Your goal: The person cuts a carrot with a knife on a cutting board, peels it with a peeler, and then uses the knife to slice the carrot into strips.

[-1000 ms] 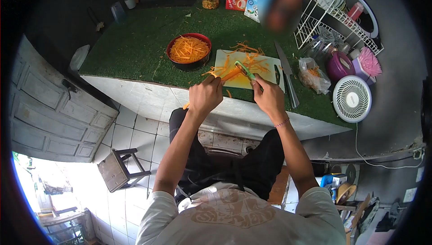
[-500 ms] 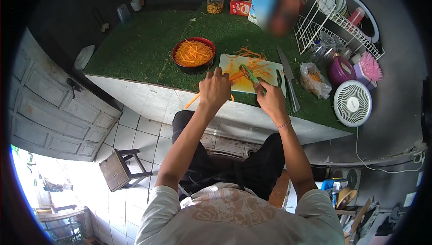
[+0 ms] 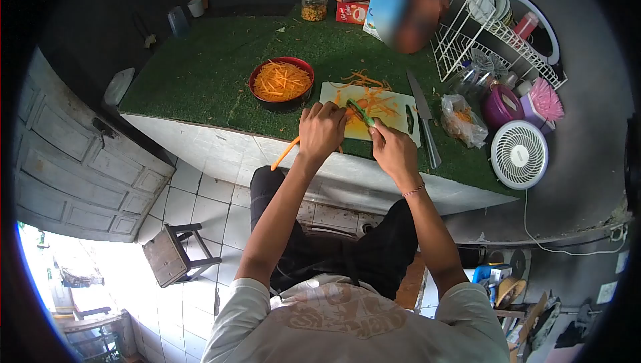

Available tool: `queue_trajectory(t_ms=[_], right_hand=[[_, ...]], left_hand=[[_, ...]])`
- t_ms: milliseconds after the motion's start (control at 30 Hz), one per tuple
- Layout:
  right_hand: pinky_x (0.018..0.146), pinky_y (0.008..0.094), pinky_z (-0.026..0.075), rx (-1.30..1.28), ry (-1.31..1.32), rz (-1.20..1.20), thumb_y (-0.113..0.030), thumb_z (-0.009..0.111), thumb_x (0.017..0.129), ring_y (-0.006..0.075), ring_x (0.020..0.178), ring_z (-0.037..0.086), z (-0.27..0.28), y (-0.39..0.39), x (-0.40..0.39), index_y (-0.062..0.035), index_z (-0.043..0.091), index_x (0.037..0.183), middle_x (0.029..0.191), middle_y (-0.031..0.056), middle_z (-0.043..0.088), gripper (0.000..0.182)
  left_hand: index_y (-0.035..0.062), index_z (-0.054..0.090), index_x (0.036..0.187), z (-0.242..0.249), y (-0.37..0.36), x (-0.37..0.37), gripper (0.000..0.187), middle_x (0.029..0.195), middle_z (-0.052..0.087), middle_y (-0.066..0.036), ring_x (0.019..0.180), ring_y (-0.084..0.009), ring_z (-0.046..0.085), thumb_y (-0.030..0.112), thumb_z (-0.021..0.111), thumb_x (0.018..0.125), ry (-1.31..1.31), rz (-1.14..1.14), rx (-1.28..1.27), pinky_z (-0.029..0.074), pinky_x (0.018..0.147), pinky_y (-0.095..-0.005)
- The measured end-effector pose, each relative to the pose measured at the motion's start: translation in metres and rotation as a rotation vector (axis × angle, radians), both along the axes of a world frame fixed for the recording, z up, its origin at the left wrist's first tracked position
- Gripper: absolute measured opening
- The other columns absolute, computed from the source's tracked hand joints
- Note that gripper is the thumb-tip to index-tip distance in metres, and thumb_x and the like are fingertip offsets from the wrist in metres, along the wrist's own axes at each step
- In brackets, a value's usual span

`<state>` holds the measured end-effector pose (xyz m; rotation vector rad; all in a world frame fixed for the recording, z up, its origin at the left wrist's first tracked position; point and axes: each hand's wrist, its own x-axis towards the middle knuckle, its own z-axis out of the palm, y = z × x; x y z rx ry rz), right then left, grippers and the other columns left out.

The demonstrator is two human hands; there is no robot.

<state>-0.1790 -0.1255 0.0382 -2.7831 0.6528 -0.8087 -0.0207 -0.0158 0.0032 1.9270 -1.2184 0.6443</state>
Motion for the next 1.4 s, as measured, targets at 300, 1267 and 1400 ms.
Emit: queue_trajectory(t_ms=[300,1267,1400], right_hand=[[0.053,0.0437,0.054,-0.033,0.011,-0.075,-0.022,0.061,0.095,0.0322,0.063,0.069,-0.003,-0.009,0.004,-0.0144,0.068,0.113,0.072,0.0129,0.069,0.021],[0.062,0.051,0.055,0.007,-0.025,-0.154,-0.021,0.059,0.093,0.0418,0.073,0.068,-0.003,-0.007,0.011,-0.0132,0.071,0.105,0.079,0.0211,0.07,0.019],[0.065,0.0527,0.054,0.08,-0.017,-0.161,-0.021,0.058,0.093,0.044,0.076,0.067,-0.004,-0.013,0.018,-0.007,0.07,0.103,0.08,0.0227,0.069,0.021]], left_hand=[[0.0125,0.077,0.091,-0.002,-0.002,-0.002,0.011,0.086,0.068,-0.001,0.083,-0.0212,0.063,0.017,0.072,0.082,-0.011,0.042,0.021,0.042,0.081,-0.0394],[0.0138,0.07,0.076,-0.008,-0.004,0.003,0.004,0.081,0.064,-0.003,0.081,-0.0211,0.063,0.016,0.068,0.078,-0.1,0.044,-0.031,0.038,0.079,-0.0423],[0.0134,0.07,0.075,-0.007,-0.002,0.001,0.004,0.083,0.066,-0.004,0.081,-0.0211,0.063,0.016,0.068,0.078,-0.082,0.06,0.033,0.039,0.08,-0.042]])
